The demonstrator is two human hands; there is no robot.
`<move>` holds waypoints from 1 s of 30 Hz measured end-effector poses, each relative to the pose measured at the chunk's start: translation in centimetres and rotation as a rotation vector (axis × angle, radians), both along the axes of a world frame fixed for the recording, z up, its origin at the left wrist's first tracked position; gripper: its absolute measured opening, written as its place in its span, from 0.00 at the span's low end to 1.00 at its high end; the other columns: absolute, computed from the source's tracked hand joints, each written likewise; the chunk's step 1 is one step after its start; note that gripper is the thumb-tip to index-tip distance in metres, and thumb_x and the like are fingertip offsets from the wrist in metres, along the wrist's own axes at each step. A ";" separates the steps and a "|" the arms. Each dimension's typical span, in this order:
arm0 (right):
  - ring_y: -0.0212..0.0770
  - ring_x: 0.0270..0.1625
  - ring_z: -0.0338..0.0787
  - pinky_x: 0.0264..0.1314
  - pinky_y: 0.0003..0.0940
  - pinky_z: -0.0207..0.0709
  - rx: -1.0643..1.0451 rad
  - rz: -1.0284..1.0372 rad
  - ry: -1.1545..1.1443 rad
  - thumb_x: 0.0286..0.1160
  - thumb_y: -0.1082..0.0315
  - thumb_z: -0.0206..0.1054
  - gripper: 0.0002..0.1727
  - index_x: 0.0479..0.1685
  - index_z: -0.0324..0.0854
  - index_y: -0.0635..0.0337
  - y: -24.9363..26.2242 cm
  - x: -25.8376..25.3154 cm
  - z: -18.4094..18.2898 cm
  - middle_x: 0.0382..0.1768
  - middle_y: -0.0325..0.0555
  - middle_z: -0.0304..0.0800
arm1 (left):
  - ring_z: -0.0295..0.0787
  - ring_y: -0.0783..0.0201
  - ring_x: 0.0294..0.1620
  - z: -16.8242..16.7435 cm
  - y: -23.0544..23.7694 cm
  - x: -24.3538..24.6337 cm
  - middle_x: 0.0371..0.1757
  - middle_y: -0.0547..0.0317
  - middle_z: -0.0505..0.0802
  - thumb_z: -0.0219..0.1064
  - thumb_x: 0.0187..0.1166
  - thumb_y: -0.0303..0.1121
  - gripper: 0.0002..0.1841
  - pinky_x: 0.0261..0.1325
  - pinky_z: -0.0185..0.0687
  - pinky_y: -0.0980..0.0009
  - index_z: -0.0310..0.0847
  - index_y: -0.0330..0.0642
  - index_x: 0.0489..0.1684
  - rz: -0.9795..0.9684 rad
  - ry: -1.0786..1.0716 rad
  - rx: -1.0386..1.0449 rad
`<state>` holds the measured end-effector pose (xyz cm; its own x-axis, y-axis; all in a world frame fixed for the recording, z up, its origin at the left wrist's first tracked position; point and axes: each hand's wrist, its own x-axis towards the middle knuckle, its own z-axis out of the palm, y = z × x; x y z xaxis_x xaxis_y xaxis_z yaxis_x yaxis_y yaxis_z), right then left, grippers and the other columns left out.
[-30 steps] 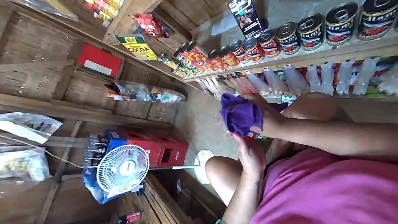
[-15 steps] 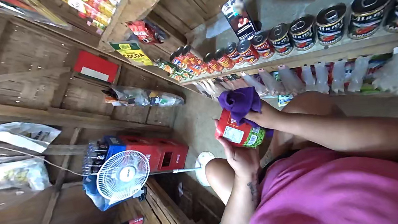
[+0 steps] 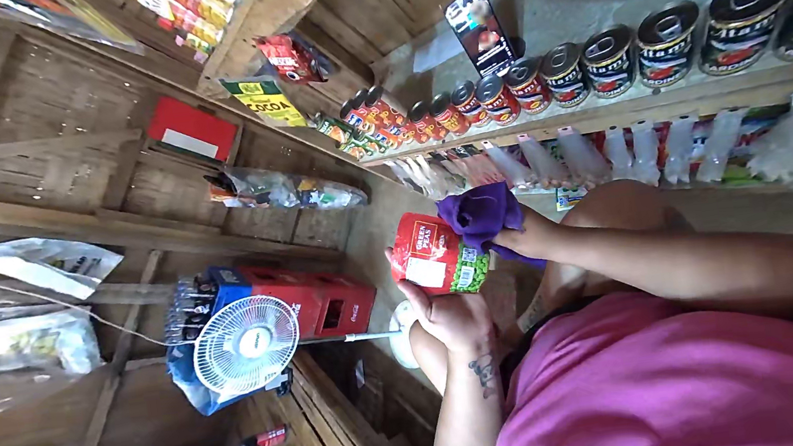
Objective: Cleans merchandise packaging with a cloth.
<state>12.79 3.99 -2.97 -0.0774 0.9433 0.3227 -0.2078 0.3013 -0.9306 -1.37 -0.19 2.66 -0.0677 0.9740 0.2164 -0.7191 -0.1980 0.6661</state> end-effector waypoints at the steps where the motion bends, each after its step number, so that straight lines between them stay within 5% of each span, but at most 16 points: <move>1: 0.25 0.38 0.88 0.46 0.25 0.85 -0.005 0.013 -0.014 0.72 0.68 0.74 0.13 0.51 0.85 0.64 0.1 0.0 -0.1 0.37 0.42 0.90 | 0.83 0.56 0.72 0.2 0.2 -0.1 0.69 0.59 0.87 0.37 0.89 0.60 0.28 0.72 0.80 0.50 0.69 0.63 0.79 0.015 0.003 0.023; 5: 0.31 0.41 0.91 0.46 0.33 0.87 0.152 -0.107 -0.179 0.65 0.59 0.78 0.20 0.52 0.86 0.62 1.2 -0.2 -2.3 0.39 0.43 0.92 | 0.82 0.57 0.73 0.2 1.1 -0.9 0.71 0.61 0.86 0.29 0.91 0.59 0.29 0.71 0.80 0.49 0.65 0.66 0.81 0.099 0.019 0.032; 10: 0.49 0.65 0.89 0.68 0.55 0.82 0.195 -0.263 -0.434 0.67 0.57 0.76 0.28 0.69 0.84 0.54 2.3 1.9 -0.7 0.61 0.52 0.90 | 0.82 0.57 0.73 -0.2 1.2 -1.4 0.70 0.59 0.86 0.27 0.90 0.60 0.31 0.73 0.79 0.49 0.66 0.62 0.81 0.142 0.021 -0.023; 13: 0.42 0.59 0.90 0.66 0.45 0.82 0.130 -0.354 -0.251 0.70 0.57 0.74 0.23 0.58 0.84 0.65 2.1 2.0 0.8 0.52 0.54 0.92 | 0.82 0.58 0.73 -0.4 1.0 -1.0 0.70 0.61 0.86 0.28 0.91 0.58 0.29 0.72 0.80 0.50 0.67 0.64 0.80 0.125 0.022 -0.030; 16: 0.24 0.55 0.88 0.64 0.25 0.81 0.114 -0.281 -0.059 0.74 0.63 0.72 0.17 0.55 0.84 0.64 0.9 1.9 2.4 0.48 0.43 0.91 | 0.83 0.58 0.71 -0.9 0.7 -0.5 0.68 0.59 0.87 0.31 0.91 0.60 0.30 0.71 0.81 0.50 0.69 0.61 0.78 0.075 0.027 -0.069; 19: 0.20 0.52 0.88 0.62 0.20 0.81 0.176 -0.193 0.009 0.72 0.66 0.72 0.15 0.54 0.83 0.64 -0.6 1.3 3.2 0.46 0.40 0.91 | 0.86 0.60 0.68 -1.5 0.2 0.4 0.64 0.59 0.90 0.35 0.89 0.62 0.30 0.69 0.83 0.53 0.73 0.59 0.74 0.008 0.080 -0.125; 21: 0.26 0.57 0.88 0.66 0.24 0.80 0.279 -0.188 -0.068 0.69 0.64 0.74 0.20 0.58 0.83 0.65 -0.8 0.8 3.0 0.50 0.44 0.91 | 0.88 0.63 0.64 -1.8 -0.4 1.5 0.59 0.62 0.92 0.38 0.88 0.64 0.30 0.68 0.84 0.56 0.77 0.58 0.67 -0.045 0.153 -0.161; 24: 0.46 0.70 0.84 0.76 0.45 0.75 0.319 -0.207 -0.364 0.71 0.55 0.73 0.27 0.67 0.82 0.61 -0.9 0.5 2.5 0.64 0.52 0.88 | 0.87 0.66 0.63 -2.6 -1.3 2.7 0.57 0.65 0.91 0.38 0.88 0.63 0.29 0.68 0.82 0.59 0.77 0.56 0.64 -0.084 0.301 -0.193; 27: 0.53 0.74 0.81 0.74 0.57 0.74 0.279 -0.192 -0.541 0.70 0.54 0.74 0.27 0.68 0.84 0.55 -1.0 0.0 1.9 0.70 0.52 0.84 | 0.83 0.68 0.66 -3.2 -1.6 3.0 0.59 0.66 0.90 0.37 0.90 0.57 0.26 0.72 0.78 0.61 0.77 0.54 0.64 -0.084 0.361 -0.181; 30: 0.56 0.75 0.79 0.69 0.61 0.74 0.327 -0.176 -0.602 0.69 0.56 0.74 0.27 0.68 0.83 0.56 -1.7 -0.3 1.9 0.72 0.54 0.82 | 0.87 0.67 0.59 -3.3 -1.5 2.7 0.50 0.65 0.91 0.35 0.91 0.54 0.26 0.65 0.82 0.62 0.79 0.53 0.54 -0.055 0.282 -0.195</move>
